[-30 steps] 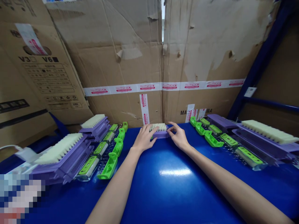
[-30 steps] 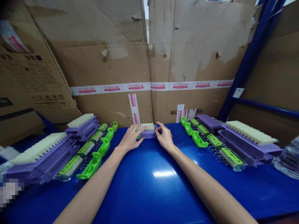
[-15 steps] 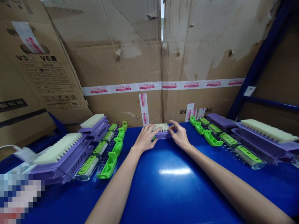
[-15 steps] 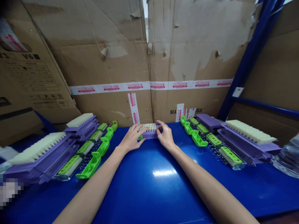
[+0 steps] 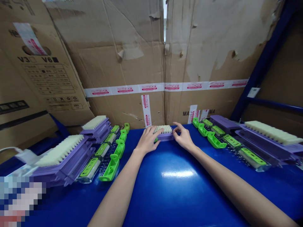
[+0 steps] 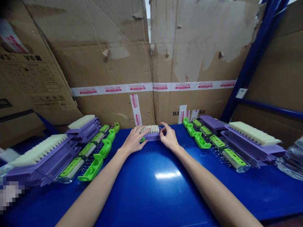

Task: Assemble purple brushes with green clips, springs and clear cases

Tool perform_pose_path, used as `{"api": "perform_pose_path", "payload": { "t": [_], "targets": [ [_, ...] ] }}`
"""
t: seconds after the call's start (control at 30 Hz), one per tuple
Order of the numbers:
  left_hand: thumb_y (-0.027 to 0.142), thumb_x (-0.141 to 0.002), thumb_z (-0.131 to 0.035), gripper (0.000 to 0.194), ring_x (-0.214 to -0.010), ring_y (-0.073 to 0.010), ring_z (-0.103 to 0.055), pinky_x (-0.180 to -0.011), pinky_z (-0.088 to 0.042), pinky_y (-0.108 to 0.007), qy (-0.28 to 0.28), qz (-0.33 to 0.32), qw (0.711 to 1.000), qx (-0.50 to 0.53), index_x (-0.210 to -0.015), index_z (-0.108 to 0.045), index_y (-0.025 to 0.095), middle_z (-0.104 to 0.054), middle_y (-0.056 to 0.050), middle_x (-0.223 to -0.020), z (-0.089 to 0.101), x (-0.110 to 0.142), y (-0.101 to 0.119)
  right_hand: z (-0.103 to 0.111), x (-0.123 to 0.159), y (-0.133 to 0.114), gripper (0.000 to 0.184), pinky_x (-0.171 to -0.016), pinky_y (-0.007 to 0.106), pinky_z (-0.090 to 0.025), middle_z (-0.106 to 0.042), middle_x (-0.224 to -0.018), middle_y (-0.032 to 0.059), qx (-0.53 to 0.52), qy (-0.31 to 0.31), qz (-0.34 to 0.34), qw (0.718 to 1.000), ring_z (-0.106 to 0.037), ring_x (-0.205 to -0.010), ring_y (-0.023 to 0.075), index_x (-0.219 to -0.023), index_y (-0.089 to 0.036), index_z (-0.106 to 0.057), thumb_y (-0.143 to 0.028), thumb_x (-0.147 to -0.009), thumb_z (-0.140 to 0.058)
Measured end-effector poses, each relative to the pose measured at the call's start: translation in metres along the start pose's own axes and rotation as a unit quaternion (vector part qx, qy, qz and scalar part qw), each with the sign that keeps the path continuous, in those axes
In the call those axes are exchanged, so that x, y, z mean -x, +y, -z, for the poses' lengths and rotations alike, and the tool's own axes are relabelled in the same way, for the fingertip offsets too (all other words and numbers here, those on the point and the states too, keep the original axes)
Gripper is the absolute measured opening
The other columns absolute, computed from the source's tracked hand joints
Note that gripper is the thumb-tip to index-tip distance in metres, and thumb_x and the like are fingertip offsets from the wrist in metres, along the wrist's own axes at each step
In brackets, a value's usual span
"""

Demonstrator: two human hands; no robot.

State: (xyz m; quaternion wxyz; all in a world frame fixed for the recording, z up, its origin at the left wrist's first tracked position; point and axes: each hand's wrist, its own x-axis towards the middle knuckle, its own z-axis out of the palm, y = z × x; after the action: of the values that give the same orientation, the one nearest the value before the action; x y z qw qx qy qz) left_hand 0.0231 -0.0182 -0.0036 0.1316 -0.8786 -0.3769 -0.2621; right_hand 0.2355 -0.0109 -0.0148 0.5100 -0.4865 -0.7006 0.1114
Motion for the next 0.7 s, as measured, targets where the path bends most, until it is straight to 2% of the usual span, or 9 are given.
{"api": "perform_pose_path", "payload": {
  "t": [0.2, 0.37, 0.7],
  "targets": [
    [0.026, -0.079, -0.060, 0.057, -0.121, -0.0277, -0.039, -0.099, -0.038, -0.047, -0.003, 0.003, 1.000, -0.003, -0.133, -0.043, 0.028, -0.046, -0.009, -0.130, 0.0004, -0.0002, 0.0004, 0.0009, 0.0003, -0.0032, 0.043, -0.078, 0.033, -0.046, -0.064, -0.076, 0.0012, 0.025, -0.032, 0.037, 0.998, -0.058, -0.076, 0.0176, -0.118, -0.018, -0.054, -0.024, -0.076, -0.052],
    [0.027, -0.080, -0.060, 0.055, -0.121, -0.0277, -0.039, -0.099, -0.038, -0.045, -0.003, 0.000, 1.000, -0.009, -0.132, -0.044, 0.026, -0.046, -0.010, -0.129, 0.0003, -0.0003, 0.0005, -0.0031, -0.0008, 0.0016, 0.042, -0.076, 0.033, -0.047, -0.063, -0.074, 0.0007, 0.006, -0.016, 0.037, 0.999, -0.058, -0.074, 0.0168, -0.117, -0.018, -0.054, -0.018, -0.076, -0.050],
    [0.027, -0.080, -0.060, 0.055, -0.120, -0.0278, -0.040, -0.098, -0.039, -0.046, -0.002, -0.003, 1.000, -0.010, -0.132, -0.043, 0.028, -0.047, -0.010, -0.129, 0.0001, -0.0001, 0.0000, -0.0054, -0.0003, -0.0010, 0.040, -0.076, 0.031, -0.048, -0.063, -0.073, 0.0005, -0.025, 0.022, 0.036, 0.999, -0.060, -0.073, 0.0161, -0.116, -0.018, -0.056, -0.017, -0.076, -0.051]
  ]
}}
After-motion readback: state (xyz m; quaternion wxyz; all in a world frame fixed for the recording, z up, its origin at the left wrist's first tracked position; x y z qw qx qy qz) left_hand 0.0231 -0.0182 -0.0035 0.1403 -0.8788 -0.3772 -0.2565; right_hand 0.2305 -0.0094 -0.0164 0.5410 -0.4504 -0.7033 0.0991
